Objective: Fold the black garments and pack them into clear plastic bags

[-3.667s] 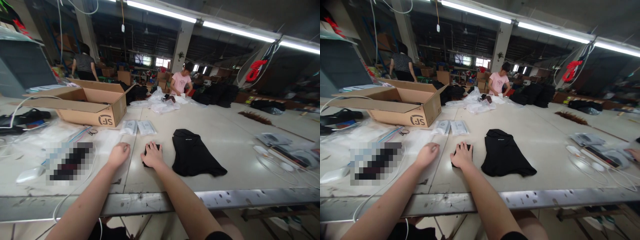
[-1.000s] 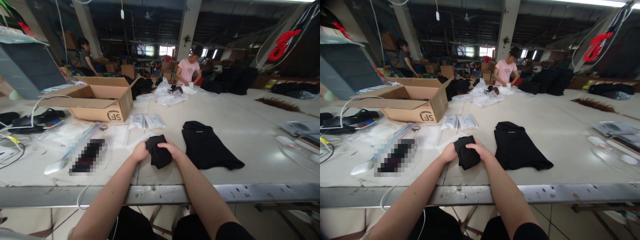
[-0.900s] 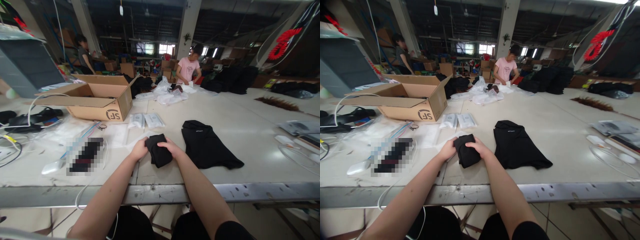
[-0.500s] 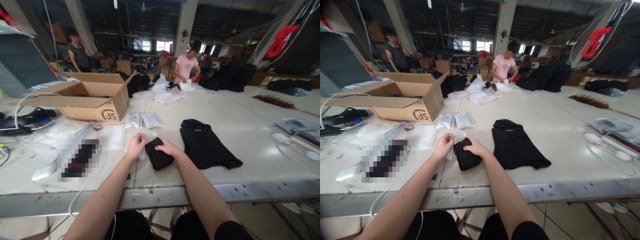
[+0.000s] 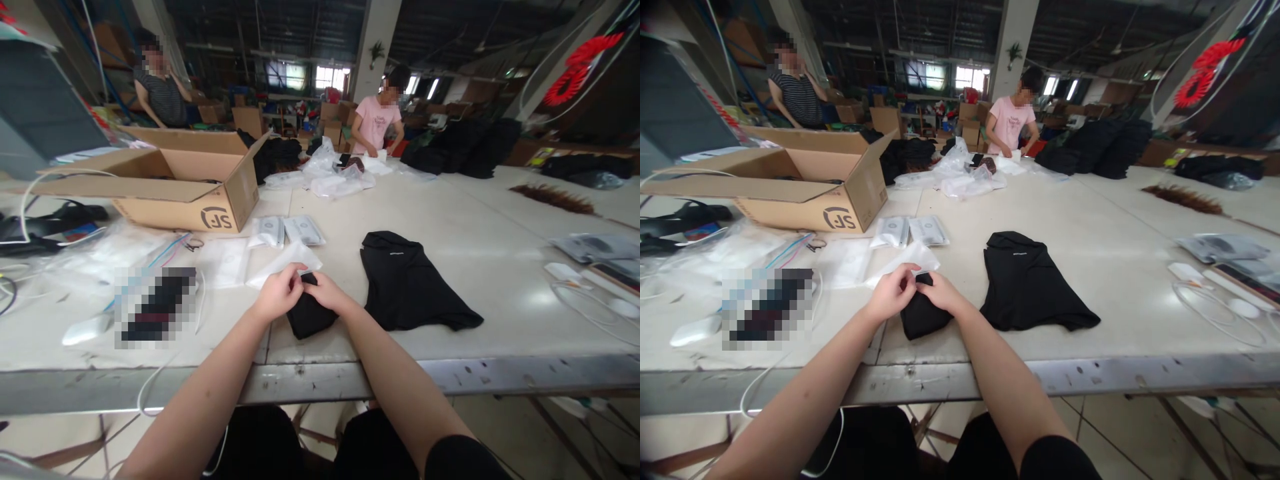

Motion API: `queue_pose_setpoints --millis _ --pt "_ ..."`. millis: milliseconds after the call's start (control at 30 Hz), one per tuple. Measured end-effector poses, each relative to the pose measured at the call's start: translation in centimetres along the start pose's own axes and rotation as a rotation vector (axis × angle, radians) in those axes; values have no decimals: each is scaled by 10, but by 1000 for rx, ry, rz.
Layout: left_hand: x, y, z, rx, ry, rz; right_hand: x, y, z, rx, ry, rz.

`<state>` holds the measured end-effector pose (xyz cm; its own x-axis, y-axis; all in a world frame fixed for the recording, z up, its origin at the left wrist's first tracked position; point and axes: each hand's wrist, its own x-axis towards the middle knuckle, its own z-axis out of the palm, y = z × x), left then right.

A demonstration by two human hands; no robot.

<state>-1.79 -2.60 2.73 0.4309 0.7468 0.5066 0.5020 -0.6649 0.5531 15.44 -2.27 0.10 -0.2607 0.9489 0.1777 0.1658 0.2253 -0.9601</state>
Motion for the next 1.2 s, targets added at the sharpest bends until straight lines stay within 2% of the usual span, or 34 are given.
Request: queue_pose_setpoints --millis 200,333,433,600,700,800,867,1067,1133,1200 --pt "4 -5 12 212 -54 -27 4 4 1 40 227 32" --pt "9 -7 12 273 -45 -25 6 2 -1 86 244 52" --pt "10 -9 4 355 -114 -42 5 1 -3 112 250 88" --pt "7 -12 -8 581 -221 -120 5 1 -9 401 326 271" --pt "6 -11 -8 624 -191 -211 5 2 -12 513 380 297" --pt "5 -8 -5 596 -120 -297 7 4 -12 528 402 294" --pt "5 -7 -3 550 -78 -293 9 5 -11 500 421 300" --pt "5 -6 2 379 -32 -125 14 12 -7 350 625 273" --pt "5 -7 4 271 -27 -78 15 13 -6 392 666 262" --pt "5 -8 7 172 -4 -56 15 12 -7 515 628 283"
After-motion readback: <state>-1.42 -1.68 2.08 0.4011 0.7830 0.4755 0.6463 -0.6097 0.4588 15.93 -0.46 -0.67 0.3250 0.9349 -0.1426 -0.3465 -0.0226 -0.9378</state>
